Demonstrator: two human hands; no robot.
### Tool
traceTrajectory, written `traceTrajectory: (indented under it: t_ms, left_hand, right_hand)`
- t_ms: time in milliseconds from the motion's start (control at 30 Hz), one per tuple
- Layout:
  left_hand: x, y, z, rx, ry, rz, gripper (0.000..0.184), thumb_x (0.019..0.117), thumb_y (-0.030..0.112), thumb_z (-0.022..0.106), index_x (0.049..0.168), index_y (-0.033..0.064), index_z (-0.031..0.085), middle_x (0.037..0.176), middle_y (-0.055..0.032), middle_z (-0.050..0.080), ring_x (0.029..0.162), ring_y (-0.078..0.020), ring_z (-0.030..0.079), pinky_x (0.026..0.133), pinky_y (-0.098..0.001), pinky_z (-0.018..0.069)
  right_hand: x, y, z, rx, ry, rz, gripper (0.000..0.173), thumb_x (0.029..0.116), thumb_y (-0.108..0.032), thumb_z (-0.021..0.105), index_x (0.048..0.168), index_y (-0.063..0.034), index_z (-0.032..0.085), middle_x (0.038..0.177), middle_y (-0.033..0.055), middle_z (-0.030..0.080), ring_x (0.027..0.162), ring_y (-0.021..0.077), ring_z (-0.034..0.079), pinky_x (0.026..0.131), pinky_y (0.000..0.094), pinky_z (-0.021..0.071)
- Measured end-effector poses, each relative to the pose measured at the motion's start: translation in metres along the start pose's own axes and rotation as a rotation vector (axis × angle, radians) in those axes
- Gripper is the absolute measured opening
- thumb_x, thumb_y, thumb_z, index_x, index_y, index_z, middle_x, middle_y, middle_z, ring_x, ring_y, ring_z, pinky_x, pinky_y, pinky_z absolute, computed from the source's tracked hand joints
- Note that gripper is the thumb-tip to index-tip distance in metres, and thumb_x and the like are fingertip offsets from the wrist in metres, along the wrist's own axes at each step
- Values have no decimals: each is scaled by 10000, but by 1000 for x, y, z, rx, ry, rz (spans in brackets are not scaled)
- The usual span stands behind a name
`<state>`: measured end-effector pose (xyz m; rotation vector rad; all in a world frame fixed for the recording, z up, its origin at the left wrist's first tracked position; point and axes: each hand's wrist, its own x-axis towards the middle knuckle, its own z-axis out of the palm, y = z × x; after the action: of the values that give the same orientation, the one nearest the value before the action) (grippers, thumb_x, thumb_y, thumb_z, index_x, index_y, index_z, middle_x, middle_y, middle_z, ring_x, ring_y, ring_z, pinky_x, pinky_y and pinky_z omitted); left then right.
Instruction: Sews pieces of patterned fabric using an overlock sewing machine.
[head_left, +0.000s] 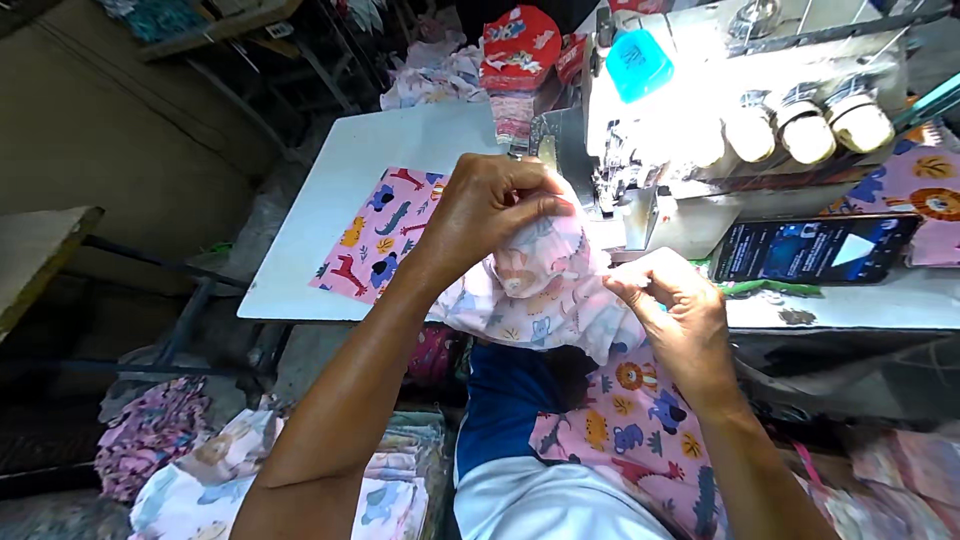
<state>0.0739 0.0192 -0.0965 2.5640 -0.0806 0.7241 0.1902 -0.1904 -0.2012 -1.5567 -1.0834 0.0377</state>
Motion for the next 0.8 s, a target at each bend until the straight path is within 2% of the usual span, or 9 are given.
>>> traceTrajectory:
  t_ms: [133,233,300,400,500,600,700,800]
  left_hand:
    - [-8,-5,1,-62,60,-38,141,951,147,698,911,25,757,880,-8,701,838,30,625,769,-135,487]
    - [-11,-6,3,-121,67,-66,146,964,145,687,927,16,746,925,-8,690,903,11,632,846,-161,508]
    - [-13,-4,5,-133,70,-97,141,967,136,681,942,7,733,903,0,680,869,20,638,833,-149,524]
    - [-14,-4,7,-117,108,-123,132,949,137,705,948,7,730,860,-1,687,809,20,641,781,-140,527]
    - [-15,-3,8,-100,119,-124,142,954,145,703,941,10,744,871,-6,692,828,19,650,789,-139,535]
    - [-16,-2,10,-104,134,-121,143,955,135,699,939,4,751,895,-24,710,863,7,661,822,-152,534]
    - [-16,-3,11,-136,147,-129,126,942,123,713,934,2,745,896,-21,711,860,5,666,832,-157,544]
    - [-16,-2,9,-127,145,-166,143,945,158,722,919,20,746,839,11,680,761,38,616,704,-116,501]
  right_hand:
    - [2,-1,2,21,-32,-29,137,979,-215,680,963,-85,718,959,-10,660,890,23,627,786,179,529]
    - [-1,-1,3,46,-52,1,161,998,-242,657,970,-93,711,900,-32,668,804,-17,612,717,141,500]
    - [-2,-2,4,53,-57,16,183,1003,-255,651,975,-87,716,874,-37,672,764,-37,602,690,121,489]
    - [-3,-1,5,58,-50,-6,173,991,-229,668,994,-73,743,896,-19,681,773,-29,622,698,122,521]
    - [-1,-2,4,43,-77,-31,143,989,-208,668,992,-79,731,968,2,654,866,14,641,764,158,556]
    - [-3,-3,5,21,-78,-10,177,1010,-226,637,997,-69,716,889,-9,662,768,-22,605,700,126,503]
    - [-6,-2,7,1,-73,-11,207,1014,-238,630,993,-57,729,879,-3,681,786,-28,616,735,123,508]
    - [-7,-3,6,28,-84,-19,215,1021,-255,623,988,-63,713,892,-12,659,806,-17,606,745,136,498]
